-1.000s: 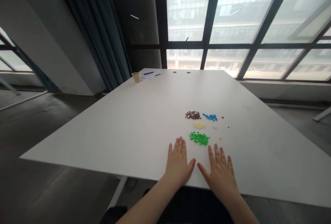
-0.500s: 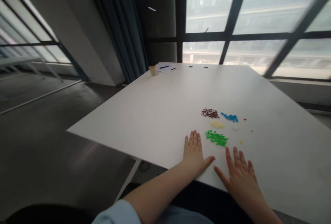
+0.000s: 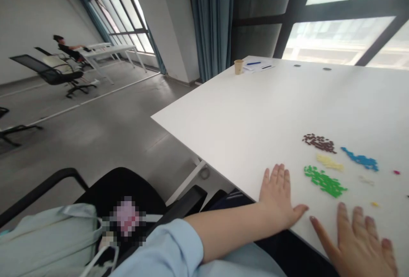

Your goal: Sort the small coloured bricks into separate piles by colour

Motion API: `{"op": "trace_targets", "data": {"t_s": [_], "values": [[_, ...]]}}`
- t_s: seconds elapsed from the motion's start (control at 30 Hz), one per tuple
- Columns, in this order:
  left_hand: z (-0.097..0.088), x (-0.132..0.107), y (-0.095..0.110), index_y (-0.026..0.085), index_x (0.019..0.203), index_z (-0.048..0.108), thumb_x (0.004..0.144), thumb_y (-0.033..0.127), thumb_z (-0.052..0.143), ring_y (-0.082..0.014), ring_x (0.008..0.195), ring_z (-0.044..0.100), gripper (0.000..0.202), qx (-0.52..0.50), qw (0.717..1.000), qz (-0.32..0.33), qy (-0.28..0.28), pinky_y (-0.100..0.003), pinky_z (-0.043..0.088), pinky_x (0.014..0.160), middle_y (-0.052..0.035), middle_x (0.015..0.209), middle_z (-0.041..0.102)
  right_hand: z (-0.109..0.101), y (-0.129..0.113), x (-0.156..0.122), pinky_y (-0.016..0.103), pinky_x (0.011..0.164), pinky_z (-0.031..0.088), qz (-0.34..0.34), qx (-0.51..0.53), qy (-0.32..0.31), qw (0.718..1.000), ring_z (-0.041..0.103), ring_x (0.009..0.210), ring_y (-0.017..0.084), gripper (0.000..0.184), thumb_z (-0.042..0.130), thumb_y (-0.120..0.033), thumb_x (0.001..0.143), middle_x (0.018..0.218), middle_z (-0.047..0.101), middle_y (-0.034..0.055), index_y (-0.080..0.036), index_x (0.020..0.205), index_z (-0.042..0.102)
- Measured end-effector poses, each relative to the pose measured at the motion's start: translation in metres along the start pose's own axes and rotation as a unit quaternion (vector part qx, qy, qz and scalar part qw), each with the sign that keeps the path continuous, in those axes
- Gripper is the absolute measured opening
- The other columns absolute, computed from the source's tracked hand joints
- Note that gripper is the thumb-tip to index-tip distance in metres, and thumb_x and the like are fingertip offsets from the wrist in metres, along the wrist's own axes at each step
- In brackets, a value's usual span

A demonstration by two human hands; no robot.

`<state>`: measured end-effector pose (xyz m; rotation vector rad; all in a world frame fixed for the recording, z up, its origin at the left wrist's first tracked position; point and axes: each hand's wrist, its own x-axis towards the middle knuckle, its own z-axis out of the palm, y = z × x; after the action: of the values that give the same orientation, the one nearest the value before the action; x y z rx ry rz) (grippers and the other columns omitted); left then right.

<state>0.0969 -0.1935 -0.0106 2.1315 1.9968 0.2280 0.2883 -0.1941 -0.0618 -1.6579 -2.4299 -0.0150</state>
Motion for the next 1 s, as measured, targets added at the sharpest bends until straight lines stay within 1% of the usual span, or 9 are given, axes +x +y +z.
{"op": "trace_targets", "data": {"t_s": [0.07, 0.1, 0.17, 0.3, 0.43, 0.53, 0.7, 0.83, 1.0], "values": [[-0.003, 0.004, -0.003, 0.001, 0.138, 0.010, 0.080, 0.060, 0.012, -0.0237, 0.135, -0.003, 0.082, -0.006, 1.000, 0.012, -0.022, -0.043, 0.007, 0.110, -0.0145, 0.147, 0.005, -0.002, -0.007, 0.002, 0.063, 0.095, 0.019, 0.017, -0.004, 0.022, 1.000, 0.007, 0.132, 0.036, 0.074, 0.023, -0.055, 0.078, 0.142, 0.019, 0.0191, -0.013, 0.139, 0.019], [-0.004, 0.008, -0.006, 0.000, 0.138, 0.008, 0.079, 0.063, 0.014, -0.0248, 0.135, -0.003, 0.086, -0.005, 0.999, 0.014, -0.036, -0.043, 0.008, 0.110, -0.0156, 0.146, 0.003, -0.002, -0.011, 0.003, 0.062, 0.096, 0.019, 0.023, -0.008, 0.027, 0.999, 0.008, 0.132, 0.035, 0.076, 0.020, -0.056, 0.079, 0.142, 0.018, 0.0210, -0.010, 0.139, 0.017], [-0.004, 0.016, -0.010, 0.000, 0.138, 0.004, 0.075, 0.069, 0.017, -0.0270, 0.134, -0.004, 0.094, -0.006, 0.999, 0.034, -0.040, -0.045, 0.009, 0.109, -0.0169, 0.146, 0.000, -0.002, -0.017, 0.006, 0.057, 0.099, 0.019, 0.067, -0.023, 0.050, 0.996, 0.011, 0.131, 0.035, 0.086, 0.019, -0.063, 0.077, 0.142, 0.017, 0.0237, -0.004, 0.138, 0.014], [-0.001, 0.040, -0.015, 0.004, 0.139, 0.000, 0.065, 0.077, 0.024, -0.0320, 0.133, -0.007, 0.107, 0.006, 0.998, 0.046, -0.048, -0.050, 0.007, 0.107, -0.0187, 0.146, -0.003, -0.003, -0.017, 0.014, 0.051, 0.102, 0.018, 0.110, -0.039, 0.051, 0.992, 0.012, 0.131, 0.033, 0.091, 0.026, -0.070, 0.073, 0.143, 0.016, 0.0204, -0.009, 0.139, 0.015], [-0.002, 0.068, -0.010, 0.011, 0.140, -0.002, 0.056, 0.082, 0.034, -0.0365, 0.131, -0.011, 0.116, 0.006, 0.997, 0.051, -0.057, -0.056, 0.003, 0.104, -0.0201, 0.145, -0.005, -0.005, 0.004, 0.029, 0.054, 0.101, 0.015, 0.151, -0.049, 0.053, 0.986, 0.009, 0.132, 0.035, 0.089, 0.036, -0.072, 0.068, 0.146, 0.009, 0.0132, -0.022, 0.139, 0.020], [-0.001, 0.091, -0.005, 0.018, 0.139, -0.003, 0.049, 0.084, 0.037, -0.0382, 0.130, -0.013, 0.120, 0.003, 0.996, 0.068, -0.059, -0.060, -0.002, 0.101, -0.0191, 0.145, -0.008, -0.004, 0.026, 0.047, 0.056, 0.100, 0.012, 0.177, -0.044, 0.049, 0.982, 0.008, 0.131, 0.038, 0.093, 0.041, -0.075, 0.061, 0.146, 0.008, 0.0120, -0.027, 0.138, 0.022], [0.005, 0.129, 0.007, 0.025, 0.139, -0.006, 0.050, 0.082, 0.039, -0.0381, 0.130, -0.014, 0.115, 0.013, 0.996, 0.078, -0.052, -0.066, -0.006, 0.095, -0.0157, 0.145, -0.012, 0.002, 0.058, 0.089, 0.058, 0.099, 0.010, 0.214, -0.032, 0.039, 0.975, 0.006, 0.130, 0.041, 0.097, 0.042, -0.078, 0.057, 0.147, 0.004, 0.0105, -0.030, 0.138, 0.021], [0.009, 0.156, 0.014, 0.025, 0.139, -0.004, 0.049, 0.083, 0.039, -0.0400, 0.130, -0.012, 0.115, 0.011, 0.997, 0.071, -0.038, -0.069, -0.004, 0.093, -0.0162, 0.145, -0.013, 0.003, 0.080, 0.122, 0.057, 0.099, 0.009, 0.218, -0.019, 0.018, 0.976, 0.005, 0.130, 0.043, 0.100, 0.044, -0.078, 0.056, 0.147, -0.001, 0.0103, -0.031, 0.139, 0.016], [0.010, 0.189, 0.016, 0.023, 0.139, -0.004, 0.052, 0.080, 0.042, -0.0395, 0.131, -0.008, 0.114, 0.015, 0.995, 0.098, -0.028, -0.069, -0.003, 0.092, -0.0202, 0.144, -0.010, -0.001, 0.100, 0.151, 0.056, 0.100, 0.009, 0.180, 0.015, -0.015, 0.983, 0.003, 0.130, 0.042, 0.106, 0.049, -0.079, 0.052, 0.147, 0.000, 0.0124, -0.030, 0.139, 0.013]]}}
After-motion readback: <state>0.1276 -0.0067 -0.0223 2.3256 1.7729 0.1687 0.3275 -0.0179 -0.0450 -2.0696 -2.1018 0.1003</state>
